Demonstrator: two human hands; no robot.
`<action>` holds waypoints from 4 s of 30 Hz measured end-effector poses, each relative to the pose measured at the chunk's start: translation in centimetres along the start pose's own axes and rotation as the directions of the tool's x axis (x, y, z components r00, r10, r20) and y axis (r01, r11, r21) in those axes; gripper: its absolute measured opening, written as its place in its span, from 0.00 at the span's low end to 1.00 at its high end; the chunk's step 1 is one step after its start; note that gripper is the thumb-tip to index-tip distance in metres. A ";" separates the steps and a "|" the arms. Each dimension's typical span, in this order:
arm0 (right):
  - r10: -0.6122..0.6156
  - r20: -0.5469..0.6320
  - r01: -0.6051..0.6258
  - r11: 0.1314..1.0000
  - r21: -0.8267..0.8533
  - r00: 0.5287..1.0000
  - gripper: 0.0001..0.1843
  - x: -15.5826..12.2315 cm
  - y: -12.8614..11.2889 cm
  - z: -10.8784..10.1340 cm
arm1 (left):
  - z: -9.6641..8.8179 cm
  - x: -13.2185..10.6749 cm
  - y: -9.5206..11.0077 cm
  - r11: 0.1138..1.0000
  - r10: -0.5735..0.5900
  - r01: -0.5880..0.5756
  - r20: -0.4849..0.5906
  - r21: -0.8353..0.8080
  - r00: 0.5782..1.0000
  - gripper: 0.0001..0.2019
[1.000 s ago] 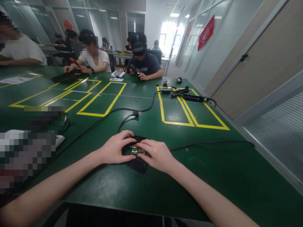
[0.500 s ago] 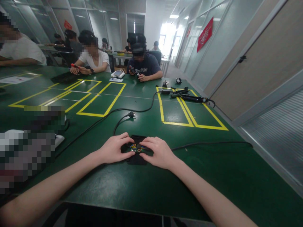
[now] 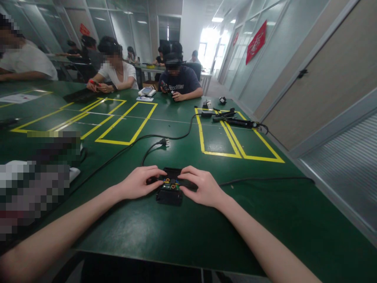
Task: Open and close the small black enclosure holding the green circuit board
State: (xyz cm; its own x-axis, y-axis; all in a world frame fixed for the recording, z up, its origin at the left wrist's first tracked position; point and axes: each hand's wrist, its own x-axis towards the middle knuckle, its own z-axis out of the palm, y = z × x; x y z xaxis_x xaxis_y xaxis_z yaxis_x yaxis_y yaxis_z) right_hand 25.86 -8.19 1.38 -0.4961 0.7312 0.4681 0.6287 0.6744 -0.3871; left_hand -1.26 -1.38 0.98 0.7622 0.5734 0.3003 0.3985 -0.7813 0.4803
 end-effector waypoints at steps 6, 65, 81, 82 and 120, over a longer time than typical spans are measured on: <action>-0.003 0.110 0.007 0.999 -0.037 0.994 0.01 -0.3 0.9 -1.1 | -0.9 0.0 -0.4 0.998 0.038 -0.037 0.028 -0.058 0.999 0.06; 0.163 0.218 -0.191 0.975 0.113 0.962 0.08 -0.5 0.5 -0.7 | -0.5 -0.3 0.3 0.988 0.144 -0.142 0.035 -0.068 0.989 0.10; 0.163 0.236 -0.172 0.985 0.019 0.958 0.21 -0.4 0.6 -0.8 | 0.1 -0.2 0.3 0.983 0.146 -0.145 0.003 -0.114 0.989 0.08; 0.164 0.237 -0.173 0.985 0.019 0.958 0.19 -0.4 0.6 -0.7 | 0.1 -0.1 0.3 0.981 0.148 -0.147 -0.002 -0.128 0.989 0.09; 0.147 0.028 -0.146 0.989 -0.018 0.989 0.14 -0.6 1.5 1.4 | 0.8 -0.1 0.0 0.999 0.048 -0.048 0.026 -0.022 0.998 0.16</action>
State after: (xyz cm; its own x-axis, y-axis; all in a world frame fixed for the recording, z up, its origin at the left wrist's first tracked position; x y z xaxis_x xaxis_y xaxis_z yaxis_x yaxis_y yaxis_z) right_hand 26.27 -7.49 -0.65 -0.4148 0.8249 0.3841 0.7052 0.5582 -0.4372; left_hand -0.92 -1.65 0.28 0.7938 0.5282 0.3015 0.3505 -0.8024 0.4830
